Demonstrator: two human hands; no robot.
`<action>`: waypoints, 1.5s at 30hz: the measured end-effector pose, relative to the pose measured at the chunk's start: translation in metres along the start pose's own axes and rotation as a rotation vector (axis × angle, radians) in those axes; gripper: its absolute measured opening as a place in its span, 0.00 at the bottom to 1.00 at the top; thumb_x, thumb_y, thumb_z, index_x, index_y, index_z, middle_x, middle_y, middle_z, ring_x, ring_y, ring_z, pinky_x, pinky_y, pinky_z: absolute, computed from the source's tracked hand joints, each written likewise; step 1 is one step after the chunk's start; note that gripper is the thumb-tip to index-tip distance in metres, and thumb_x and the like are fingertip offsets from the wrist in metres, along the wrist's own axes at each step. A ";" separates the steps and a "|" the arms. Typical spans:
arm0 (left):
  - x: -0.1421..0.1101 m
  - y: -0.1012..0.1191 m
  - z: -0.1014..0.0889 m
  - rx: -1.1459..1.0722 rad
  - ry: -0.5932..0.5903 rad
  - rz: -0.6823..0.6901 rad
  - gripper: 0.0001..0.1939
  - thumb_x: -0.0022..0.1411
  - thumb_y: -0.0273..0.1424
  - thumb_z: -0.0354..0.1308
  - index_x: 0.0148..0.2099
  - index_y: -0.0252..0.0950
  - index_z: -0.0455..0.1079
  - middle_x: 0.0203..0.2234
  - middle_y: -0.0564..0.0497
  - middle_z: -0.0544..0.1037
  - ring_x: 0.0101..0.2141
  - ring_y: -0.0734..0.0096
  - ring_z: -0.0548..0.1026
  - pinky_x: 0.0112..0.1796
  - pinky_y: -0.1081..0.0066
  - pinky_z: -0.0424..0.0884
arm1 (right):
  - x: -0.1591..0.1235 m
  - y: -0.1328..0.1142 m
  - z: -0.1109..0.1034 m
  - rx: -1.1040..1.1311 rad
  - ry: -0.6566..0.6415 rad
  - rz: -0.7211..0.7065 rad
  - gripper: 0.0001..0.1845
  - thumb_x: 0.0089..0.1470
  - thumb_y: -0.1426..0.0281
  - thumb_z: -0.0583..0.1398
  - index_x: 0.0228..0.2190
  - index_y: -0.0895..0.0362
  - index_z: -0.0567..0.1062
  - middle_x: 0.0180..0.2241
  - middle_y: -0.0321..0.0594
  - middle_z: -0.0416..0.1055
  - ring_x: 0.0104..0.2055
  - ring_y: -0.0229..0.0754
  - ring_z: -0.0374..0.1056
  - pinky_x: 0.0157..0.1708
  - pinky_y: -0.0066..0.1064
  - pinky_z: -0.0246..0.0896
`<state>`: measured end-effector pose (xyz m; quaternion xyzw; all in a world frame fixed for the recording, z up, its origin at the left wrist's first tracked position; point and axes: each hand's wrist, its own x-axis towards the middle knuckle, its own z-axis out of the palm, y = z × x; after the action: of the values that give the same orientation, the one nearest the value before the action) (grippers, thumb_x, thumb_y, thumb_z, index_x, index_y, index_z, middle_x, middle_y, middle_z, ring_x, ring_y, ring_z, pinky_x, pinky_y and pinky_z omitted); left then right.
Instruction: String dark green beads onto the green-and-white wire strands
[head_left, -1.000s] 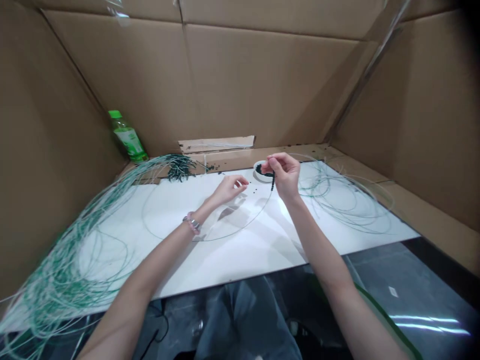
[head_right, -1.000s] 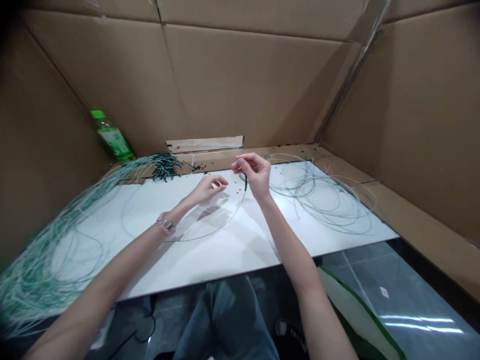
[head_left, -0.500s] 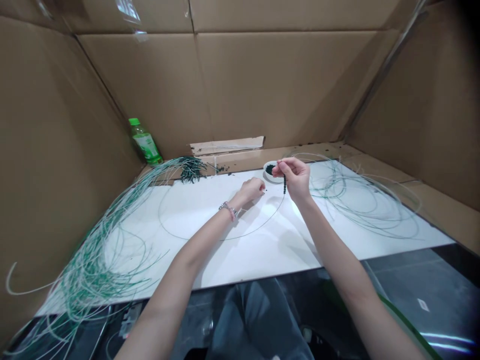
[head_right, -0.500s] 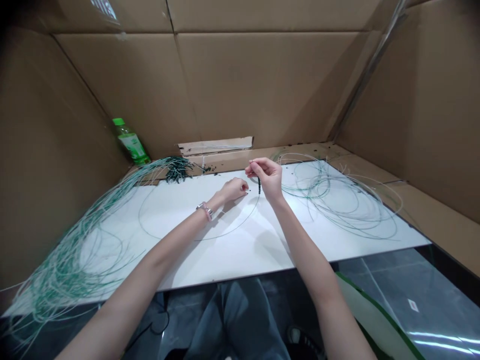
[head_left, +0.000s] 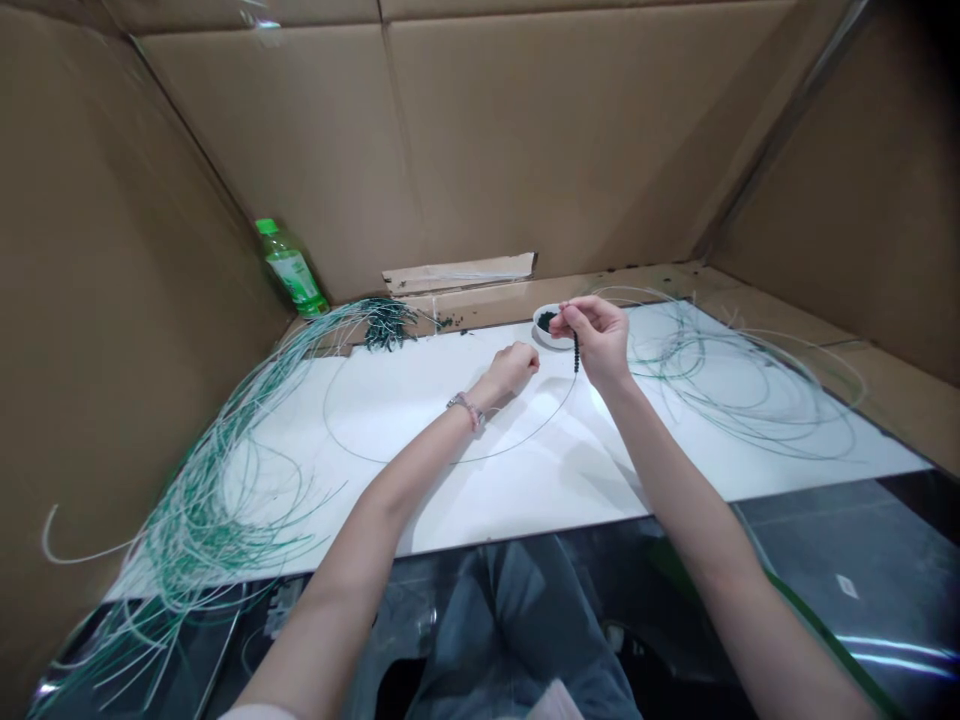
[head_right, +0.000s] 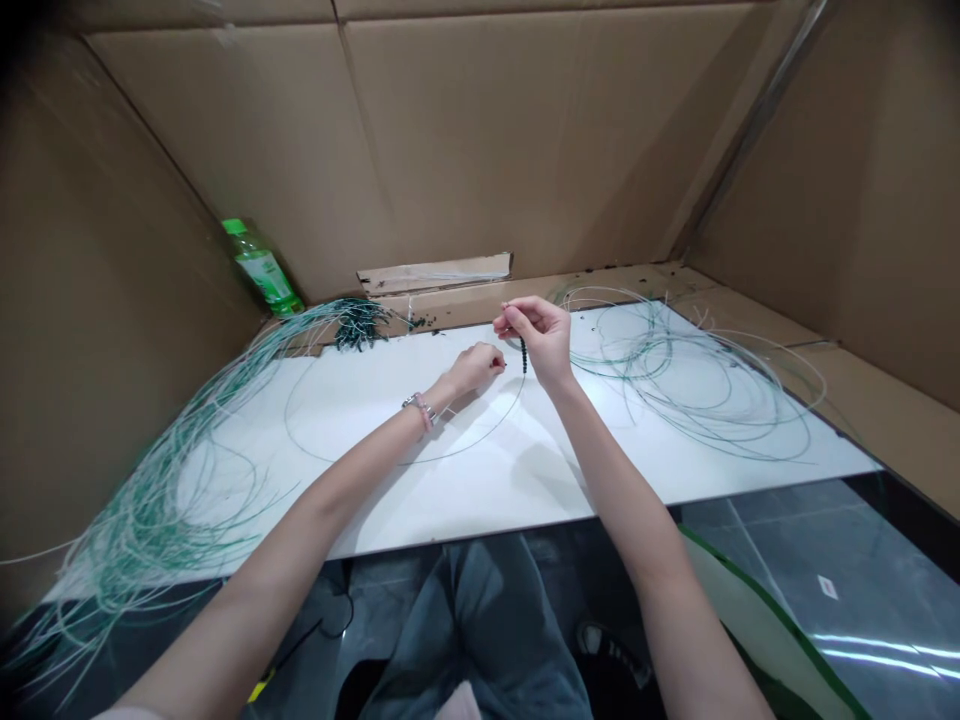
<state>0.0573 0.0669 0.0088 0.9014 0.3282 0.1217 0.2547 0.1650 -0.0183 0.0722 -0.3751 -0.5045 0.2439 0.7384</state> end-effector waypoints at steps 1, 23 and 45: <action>-0.001 0.000 0.000 -0.029 0.018 0.001 0.07 0.61 0.31 0.56 0.37 0.32 0.71 0.34 0.47 0.76 0.37 0.68 0.73 0.43 0.62 0.69 | 0.000 0.000 0.000 0.001 -0.002 0.002 0.14 0.45 0.58 0.67 0.27 0.55 0.75 0.21 0.33 0.74 0.24 0.35 0.72 0.24 0.25 0.71; -0.077 -0.003 -0.033 -1.230 0.262 -0.085 0.24 0.40 0.47 0.68 0.34 0.36 0.70 0.28 0.52 0.76 0.31 0.77 0.73 0.36 0.74 0.69 | -0.032 0.005 0.023 -0.163 -0.275 0.127 0.12 0.47 0.62 0.65 0.25 0.59 0.76 0.23 0.38 0.76 0.26 0.38 0.74 0.28 0.28 0.73; -0.070 0.037 -0.082 -1.281 0.376 -0.026 0.12 0.51 0.29 0.62 0.39 0.38 0.65 0.36 0.54 0.75 0.35 0.78 0.75 0.34 0.78 0.71 | -0.019 -0.035 0.033 -0.213 -0.124 -0.089 0.06 0.52 0.67 0.62 0.27 0.55 0.75 0.30 0.36 0.76 0.32 0.36 0.73 0.29 0.27 0.71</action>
<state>-0.0080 0.0281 0.0937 0.5315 0.2409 0.4444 0.6796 0.1269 -0.0435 0.0961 -0.4128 -0.5883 0.1787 0.6720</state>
